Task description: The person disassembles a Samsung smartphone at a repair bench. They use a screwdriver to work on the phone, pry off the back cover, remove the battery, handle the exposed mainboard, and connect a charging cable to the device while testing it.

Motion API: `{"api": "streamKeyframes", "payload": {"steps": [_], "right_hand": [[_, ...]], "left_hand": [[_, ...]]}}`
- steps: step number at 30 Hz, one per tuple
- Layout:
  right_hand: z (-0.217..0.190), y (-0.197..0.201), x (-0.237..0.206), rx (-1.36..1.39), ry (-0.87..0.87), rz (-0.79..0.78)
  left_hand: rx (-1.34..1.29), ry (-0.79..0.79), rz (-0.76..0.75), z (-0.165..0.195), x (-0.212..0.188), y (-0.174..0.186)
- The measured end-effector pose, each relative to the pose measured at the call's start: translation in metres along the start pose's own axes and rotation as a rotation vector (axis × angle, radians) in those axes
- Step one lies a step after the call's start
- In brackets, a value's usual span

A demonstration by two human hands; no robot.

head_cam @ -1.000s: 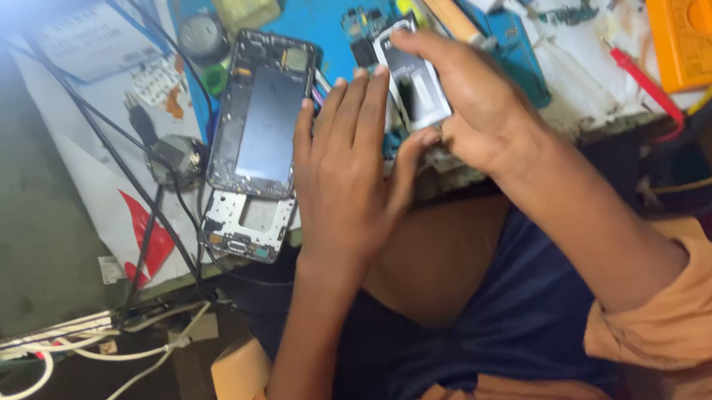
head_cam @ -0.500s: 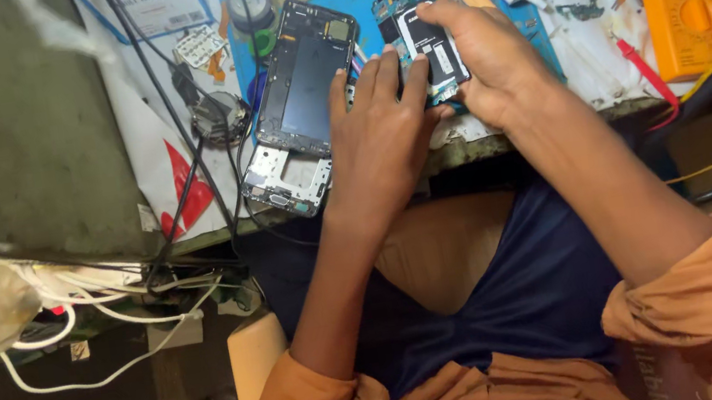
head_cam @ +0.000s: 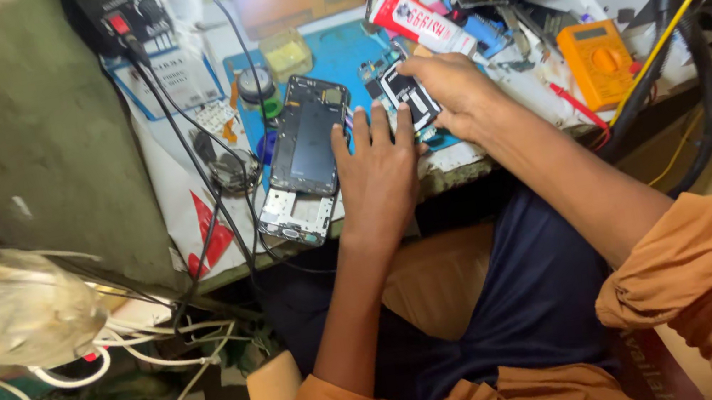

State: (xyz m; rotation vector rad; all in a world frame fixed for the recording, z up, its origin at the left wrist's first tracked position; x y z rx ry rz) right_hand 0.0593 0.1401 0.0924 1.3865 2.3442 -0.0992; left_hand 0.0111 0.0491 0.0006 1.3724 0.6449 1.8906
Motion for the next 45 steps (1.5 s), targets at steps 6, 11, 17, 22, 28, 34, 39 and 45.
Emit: {"api": "streamKeyframes", "payload": {"steps": [6,11,17,22,28,34,39,45], "right_hand": [[-0.012,0.006,-0.015,-0.164,-0.069,0.018],[-0.005,0.015,-0.007,-0.302,-0.005,0.021],[0.008,0.032,0.009,-0.559,0.374,-0.026],[0.033,0.055,0.021,-0.933,0.481,0.123],[0.061,0.082,0.024,-0.754,0.761,0.045],[0.089,0.099,0.027,-0.608,0.803,-0.085],[0.104,0.103,0.03,-0.642,0.966,0.002],[0.106,0.102,0.045,-0.636,0.991,-0.063]], "left_hand": [[-0.018,0.016,-0.025,-0.002,0.001,0.004],[-0.033,0.02,-0.05,-0.003,0.001,0.002],[-0.039,0.011,-0.043,-0.004,0.002,0.002],[-0.07,0.015,-0.068,-0.005,0.005,0.003],[-0.19,-0.003,-0.133,-0.004,0.014,0.016],[-0.21,-0.002,-0.216,-0.003,0.016,0.014],[-0.182,0.026,-0.275,-0.002,0.018,0.0],[-0.155,0.053,-0.325,-0.003,0.024,-0.004]]}}
Point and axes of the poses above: each hand's wrist, its own x-axis towards the middle knuckle, its own y-axis out of the back of the hand, z = x × y, the point moved 3 cm from there along x, towards the middle knuckle, and after that the axes turned 8 degrees about -x, right-handed, at the moved point
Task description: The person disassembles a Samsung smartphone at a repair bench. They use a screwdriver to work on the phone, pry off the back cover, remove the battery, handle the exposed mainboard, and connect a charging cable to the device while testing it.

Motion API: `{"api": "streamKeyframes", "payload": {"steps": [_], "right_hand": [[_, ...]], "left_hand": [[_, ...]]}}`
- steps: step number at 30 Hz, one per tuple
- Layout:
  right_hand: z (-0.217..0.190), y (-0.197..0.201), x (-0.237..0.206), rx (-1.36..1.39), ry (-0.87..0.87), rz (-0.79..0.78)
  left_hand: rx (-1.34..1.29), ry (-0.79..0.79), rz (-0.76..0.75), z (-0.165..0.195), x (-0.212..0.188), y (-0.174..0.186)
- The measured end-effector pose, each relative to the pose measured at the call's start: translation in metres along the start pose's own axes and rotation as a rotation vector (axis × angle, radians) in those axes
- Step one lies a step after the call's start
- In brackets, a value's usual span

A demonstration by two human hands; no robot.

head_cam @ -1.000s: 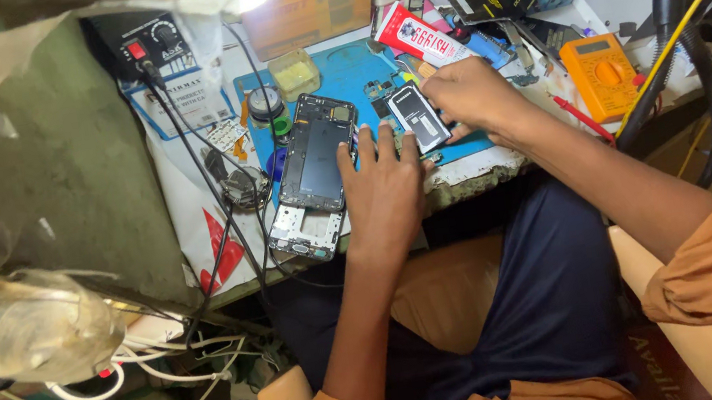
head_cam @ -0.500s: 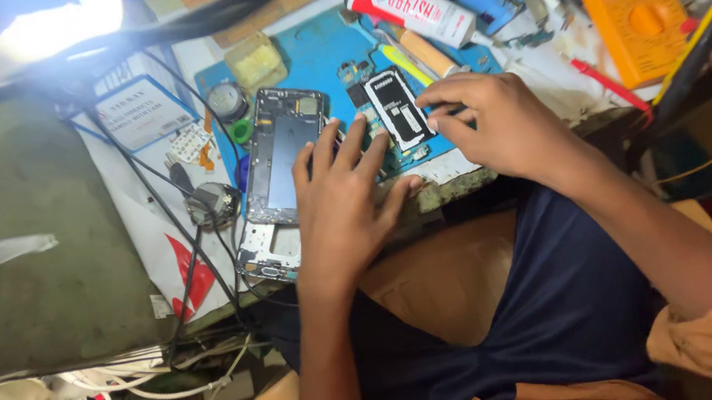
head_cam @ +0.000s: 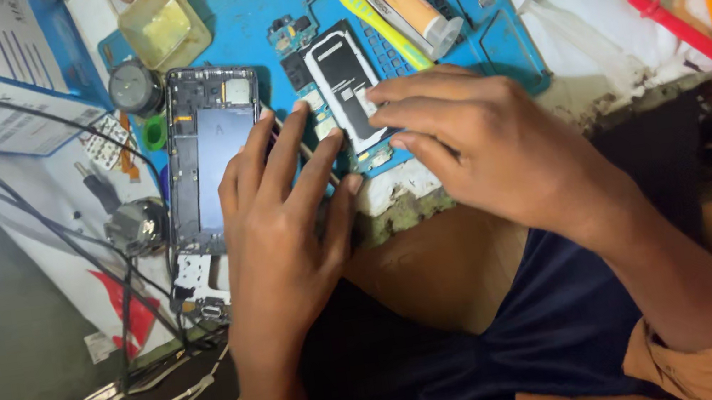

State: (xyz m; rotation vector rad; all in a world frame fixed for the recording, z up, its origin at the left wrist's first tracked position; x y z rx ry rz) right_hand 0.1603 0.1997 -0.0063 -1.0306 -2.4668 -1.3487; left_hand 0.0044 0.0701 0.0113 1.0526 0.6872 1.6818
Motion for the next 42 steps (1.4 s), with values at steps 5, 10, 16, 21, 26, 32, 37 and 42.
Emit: {"api": "streamKeyframes", "payload": {"steps": [5,10,16,21,26,32,37,42], "right_hand": [[-0.005,-0.004,0.015,-0.07,0.063,-0.023],[-0.013,-0.007,0.02,-0.209,0.122,-0.069],[-0.016,-0.008,0.015,-0.255,0.139,0.005],[-0.016,-0.004,0.003,-0.239,0.13,0.169],[-0.012,-0.004,-0.003,-0.193,0.119,0.298],[-0.017,0.004,-0.011,-0.198,0.11,0.41],[-0.022,0.014,-0.014,-0.126,0.111,0.512],[-0.034,0.028,-0.013,-0.119,0.09,0.594]], "left_hand": [[0.017,0.002,-0.022,-0.006,0.004,0.002],[0.106,-0.004,-0.046,-0.009,0.004,-0.001],[0.115,-0.022,-0.042,-0.007,0.007,-0.002],[0.017,-0.021,-0.057,-0.007,0.005,0.005],[0.265,0.044,0.066,-0.006,-0.005,0.021],[0.379,0.261,0.169,-0.017,-0.023,0.039],[0.288,0.228,0.232,-0.019,-0.017,0.05],[0.218,0.261,0.091,-0.011,-0.007,0.067]]}}
Point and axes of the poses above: each hand's wrist, its own x-axis towards the middle knuckle, its own y-axis out of the back of the hand, z = x × y, the point moved 3 cm from there along x, towards the middle knuckle, and after that the axes turned 8 degrees about -x, right-handed, at the moved point
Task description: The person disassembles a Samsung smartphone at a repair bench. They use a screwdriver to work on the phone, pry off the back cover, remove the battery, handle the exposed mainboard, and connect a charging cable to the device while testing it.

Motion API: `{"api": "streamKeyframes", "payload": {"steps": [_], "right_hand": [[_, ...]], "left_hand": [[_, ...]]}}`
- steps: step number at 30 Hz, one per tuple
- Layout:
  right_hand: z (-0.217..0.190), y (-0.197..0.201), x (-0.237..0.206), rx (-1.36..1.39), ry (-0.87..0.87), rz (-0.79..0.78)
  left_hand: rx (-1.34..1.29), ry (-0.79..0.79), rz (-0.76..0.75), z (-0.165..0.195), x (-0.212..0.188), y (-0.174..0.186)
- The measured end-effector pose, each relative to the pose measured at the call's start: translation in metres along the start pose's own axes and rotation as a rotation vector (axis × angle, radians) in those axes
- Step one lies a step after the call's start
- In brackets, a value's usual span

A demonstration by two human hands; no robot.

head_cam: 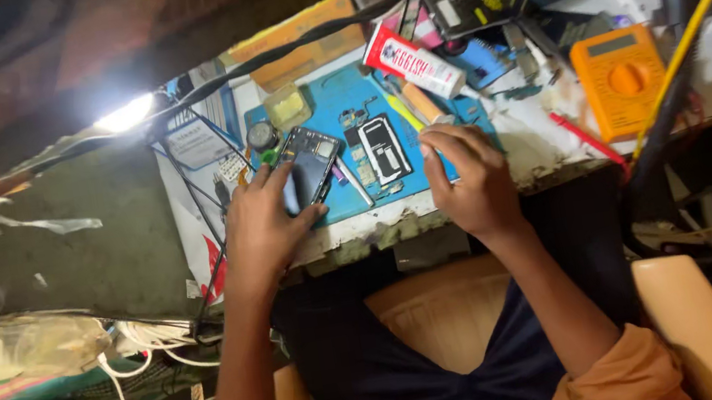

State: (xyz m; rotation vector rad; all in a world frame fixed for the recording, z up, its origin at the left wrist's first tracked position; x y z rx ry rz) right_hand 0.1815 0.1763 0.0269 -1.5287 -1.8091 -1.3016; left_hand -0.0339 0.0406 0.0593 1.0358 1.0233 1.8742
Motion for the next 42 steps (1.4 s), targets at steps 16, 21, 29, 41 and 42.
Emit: {"api": "streamKeyframes", "payload": {"steps": [16,21,29,41,42], "right_hand": [[-0.04,0.03,0.022,0.064,-0.069,0.053],[-0.045,0.034,0.017,0.06,-0.091,0.153],[-0.055,0.038,0.025,0.079,0.03,0.145],[-0.064,0.046,0.033,0.083,0.043,0.04],[-0.062,0.048,0.036,0.123,0.01,0.036]], "left_hand": [[-0.082,-0.079,0.051,0.052,0.015,0.083],[-0.036,0.1,-0.034,0.09,0.052,0.037],[-0.317,0.199,0.305,0.146,0.031,-0.016],[-0.799,-0.021,0.55,0.154,0.036,-0.005],[-0.881,0.083,0.455,0.15,0.037,-0.005]]}}
Point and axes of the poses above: each hand's wrist, its own x-axis towards the middle knuckle, its own y-axis out of the back of the hand, z = x × y, the point moved 3 cm from there along x, towards the middle knuckle, and after that the axes turned 8 degrees about -x, right-handed, at the moved point
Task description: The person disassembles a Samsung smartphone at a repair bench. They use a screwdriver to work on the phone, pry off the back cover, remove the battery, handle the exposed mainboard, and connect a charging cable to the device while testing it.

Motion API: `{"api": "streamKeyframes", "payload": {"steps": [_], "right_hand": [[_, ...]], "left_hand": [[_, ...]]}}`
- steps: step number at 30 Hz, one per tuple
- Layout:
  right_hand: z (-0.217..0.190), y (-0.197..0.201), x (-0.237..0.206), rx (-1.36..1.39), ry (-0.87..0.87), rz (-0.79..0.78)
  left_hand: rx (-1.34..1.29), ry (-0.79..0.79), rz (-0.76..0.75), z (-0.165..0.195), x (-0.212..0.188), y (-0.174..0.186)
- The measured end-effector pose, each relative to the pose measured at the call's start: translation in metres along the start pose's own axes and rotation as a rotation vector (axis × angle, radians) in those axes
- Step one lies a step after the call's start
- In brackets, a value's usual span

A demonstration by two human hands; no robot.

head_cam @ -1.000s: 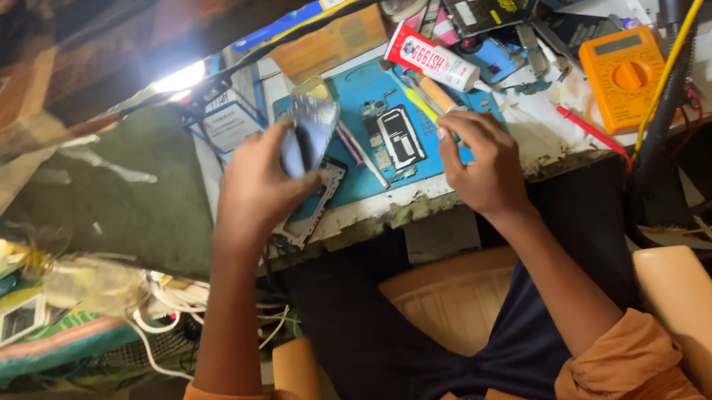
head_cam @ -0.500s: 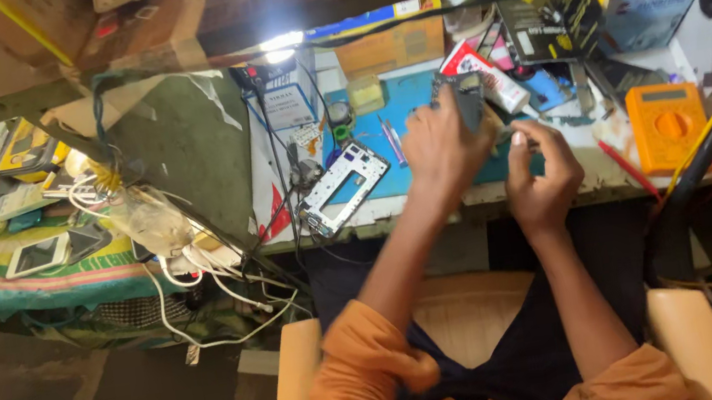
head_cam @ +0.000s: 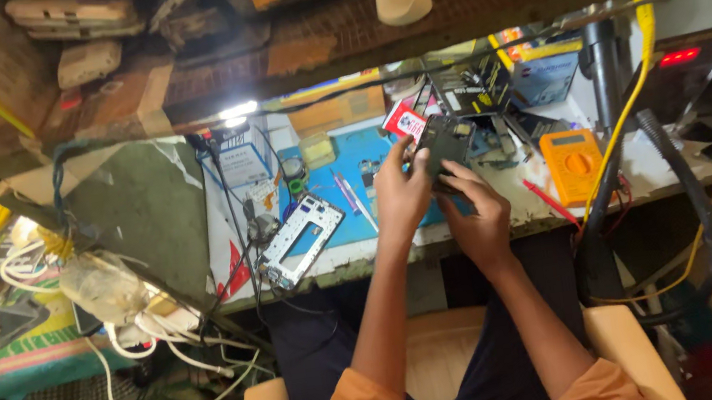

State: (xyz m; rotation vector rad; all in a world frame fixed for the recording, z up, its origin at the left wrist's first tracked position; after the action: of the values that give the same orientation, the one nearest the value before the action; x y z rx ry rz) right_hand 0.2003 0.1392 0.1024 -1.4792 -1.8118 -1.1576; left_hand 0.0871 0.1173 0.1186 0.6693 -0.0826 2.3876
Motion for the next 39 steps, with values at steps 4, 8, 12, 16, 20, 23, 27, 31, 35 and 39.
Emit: {"api": "streamKeyframes", "payload": {"steps": [4,8,12,16,20,23,27,31,35,39], "right_hand": [[0.008,0.008,0.025,0.023,0.015,-0.051],[0.027,0.009,0.069,0.012,0.021,-0.106],[0.042,-0.005,0.102,-0.069,0.011,-0.236],[0.048,-0.023,0.11,-0.539,0.089,-0.418],[0.048,-0.026,0.11,-0.721,0.063,-0.474],[0.033,-0.025,0.094,-0.447,0.105,-0.367],[0.017,-0.032,0.042,-0.287,-0.076,-0.419],[0.0,-0.041,0.0,-0.113,-0.081,-0.429],[-0.017,-0.054,-0.02,0.024,-0.122,-0.462],[-0.036,-0.075,-0.036,0.375,-0.445,-0.555]], "left_hand": [[-0.113,0.126,-0.097,-0.011,-0.01,0.04],[0.654,-0.345,-0.262,-0.019,-0.025,0.105],[0.991,-0.128,-0.404,-0.045,-0.035,0.143],[0.914,-0.118,-0.357,-0.054,-0.032,0.157],[0.913,0.031,-0.424,-0.06,-0.021,0.159],[0.901,0.041,-0.414,-0.058,-0.012,0.161],[0.976,0.122,-0.434,-0.059,-0.01,0.158],[0.931,0.111,-0.411,-0.055,-0.009,0.162],[0.747,0.115,-0.355,-0.049,0.0,0.17],[0.62,-0.061,-0.206,-0.036,0.008,0.162]]}}
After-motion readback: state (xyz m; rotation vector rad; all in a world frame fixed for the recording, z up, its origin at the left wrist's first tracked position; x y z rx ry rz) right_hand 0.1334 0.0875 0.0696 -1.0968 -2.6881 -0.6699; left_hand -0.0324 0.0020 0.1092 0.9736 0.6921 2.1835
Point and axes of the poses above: each hand's wrist, its own x-axis towards the middle knuckle, its own y-axis out of the back of the hand, z = x × y, the point moved 3 cm from there along x, towards the middle knuckle, and after that the axes turned 8 degrees about -x, right-handed, at the moved point
